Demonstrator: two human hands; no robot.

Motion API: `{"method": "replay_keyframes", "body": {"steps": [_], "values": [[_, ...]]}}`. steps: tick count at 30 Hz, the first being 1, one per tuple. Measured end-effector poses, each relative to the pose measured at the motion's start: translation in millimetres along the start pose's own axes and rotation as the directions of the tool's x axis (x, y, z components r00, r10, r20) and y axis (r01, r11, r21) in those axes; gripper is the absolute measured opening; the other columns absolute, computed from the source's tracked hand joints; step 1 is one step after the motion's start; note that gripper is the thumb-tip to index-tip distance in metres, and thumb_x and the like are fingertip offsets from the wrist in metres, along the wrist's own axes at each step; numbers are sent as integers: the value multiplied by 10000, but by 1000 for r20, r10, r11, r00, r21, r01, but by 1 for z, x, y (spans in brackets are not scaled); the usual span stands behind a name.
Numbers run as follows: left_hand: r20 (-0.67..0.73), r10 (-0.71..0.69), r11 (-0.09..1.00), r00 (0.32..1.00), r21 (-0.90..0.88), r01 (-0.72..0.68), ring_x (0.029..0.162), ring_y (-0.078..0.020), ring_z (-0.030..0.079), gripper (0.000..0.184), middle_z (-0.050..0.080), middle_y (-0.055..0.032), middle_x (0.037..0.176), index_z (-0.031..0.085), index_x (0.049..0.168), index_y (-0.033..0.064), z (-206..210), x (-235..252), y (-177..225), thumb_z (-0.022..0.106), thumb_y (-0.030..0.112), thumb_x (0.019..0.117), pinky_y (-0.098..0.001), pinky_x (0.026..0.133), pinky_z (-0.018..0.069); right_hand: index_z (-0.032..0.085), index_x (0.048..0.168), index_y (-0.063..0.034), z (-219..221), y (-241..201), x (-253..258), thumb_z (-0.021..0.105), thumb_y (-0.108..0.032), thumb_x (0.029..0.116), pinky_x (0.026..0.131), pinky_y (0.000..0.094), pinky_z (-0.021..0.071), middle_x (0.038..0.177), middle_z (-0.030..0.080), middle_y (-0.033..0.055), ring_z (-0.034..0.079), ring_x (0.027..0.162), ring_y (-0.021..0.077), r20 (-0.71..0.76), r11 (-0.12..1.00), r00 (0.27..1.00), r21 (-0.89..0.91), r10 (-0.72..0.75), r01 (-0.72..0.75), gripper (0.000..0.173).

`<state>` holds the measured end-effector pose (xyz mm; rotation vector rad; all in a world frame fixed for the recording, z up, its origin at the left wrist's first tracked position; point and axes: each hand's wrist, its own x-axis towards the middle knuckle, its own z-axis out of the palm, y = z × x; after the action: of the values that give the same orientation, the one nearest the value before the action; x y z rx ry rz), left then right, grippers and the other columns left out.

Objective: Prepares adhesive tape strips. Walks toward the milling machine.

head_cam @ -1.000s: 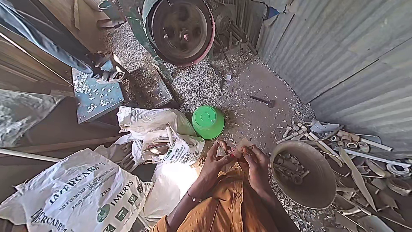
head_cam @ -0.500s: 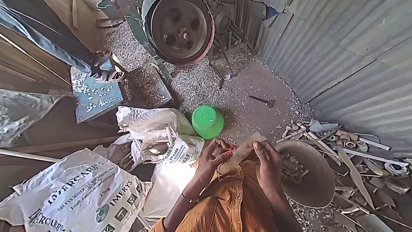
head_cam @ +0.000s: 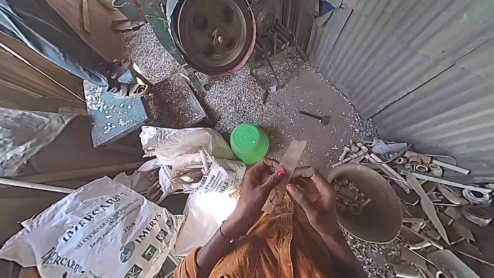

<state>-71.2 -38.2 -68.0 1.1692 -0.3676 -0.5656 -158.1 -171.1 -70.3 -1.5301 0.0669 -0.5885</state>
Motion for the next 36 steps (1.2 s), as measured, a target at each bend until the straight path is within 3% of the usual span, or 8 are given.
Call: {"method": "replay_keyframes", "body": {"steps": [3,8,12,16,20,30,34,36], "values": [[-1,3,1000,1000,-17,-3,838,-34,660,60,677,53,923,603,1051,66,3,0,0,604,63,991,-227,779,571,661,1003,-68,7,3,-4,697,-114,937,835,192,605,984,692,-54,682,913,-1,-51,998,999,-61,-8,4,88],[48,-26,999,999,-24,28,943,-36,659,126,667,62,1004,602,1081,86,-1,-4,-2,654,133,978,-238,862,571,622,1027,-49,9,3,-1,636,-79,973,792,162,604,954,696,-78,682,853,-37,-160,991,987,-136,-34,12,63],[0,-87,996,996,14,87,951,-60,657,228,647,31,1060,550,1143,66,-4,-5,-4,656,77,941,-248,857,572,627,1012,-7,3,1,4,634,-64,954,761,134,594,924,692,-72,671,817,-59,-229,975,969,-217,-88,38,81],[-109,-74,994,991,72,82,957,-70,657,372,592,-11,1170,485,1227,55,1,-6,0,670,60,904,-247,816,587,698,972,48,-1,6,1,642,-98,940,805,99,546,883,710,47,664,846,-43,-156,867,950,-469,-270,169,160],[-158,68,975,985,220,-32,1033,-89,635,495,550,-77,1248,475,1289,-19,1,-5,0,694,39,849,-227,803,576,742,962,5,4,11,-3,651,-99,930,776,155,527,803,694,107,655,787,96,-48,693,905,-661,-422,288,142],[-199,41,979,979,202,0,1109,-114,634,521,577,-89,1249,459,1283,-31,6,-9,-6,686,55,822,-259,865,583,755,956,-12,14,16,-11,629,-95,925,696,239,512,712,634,81,599,680,173,84,495,829,-767,-553,409,154],[-221,90,969,971,245,-34,1113,-100,627,524,589,-70,1204,415,1224,-14,8,-10,-11,692,85,790,-249,865,566,741,898,-4,20,14,-16,619,-81,905,651,247,494,667,603,73,564,625,178,101,432,812,-805,-575,406,144],[-212,72,983,975,181,-33,1096,-84,631,483,594,-53,1184,405,1198,1,7,-10,-15,683,55,806,-250,897,559,731,869,-10,23,13,-18,604,-79,901,652,248,488,662,598,68,556,619,176,112,407,810,-820,-575,402,148]]}}
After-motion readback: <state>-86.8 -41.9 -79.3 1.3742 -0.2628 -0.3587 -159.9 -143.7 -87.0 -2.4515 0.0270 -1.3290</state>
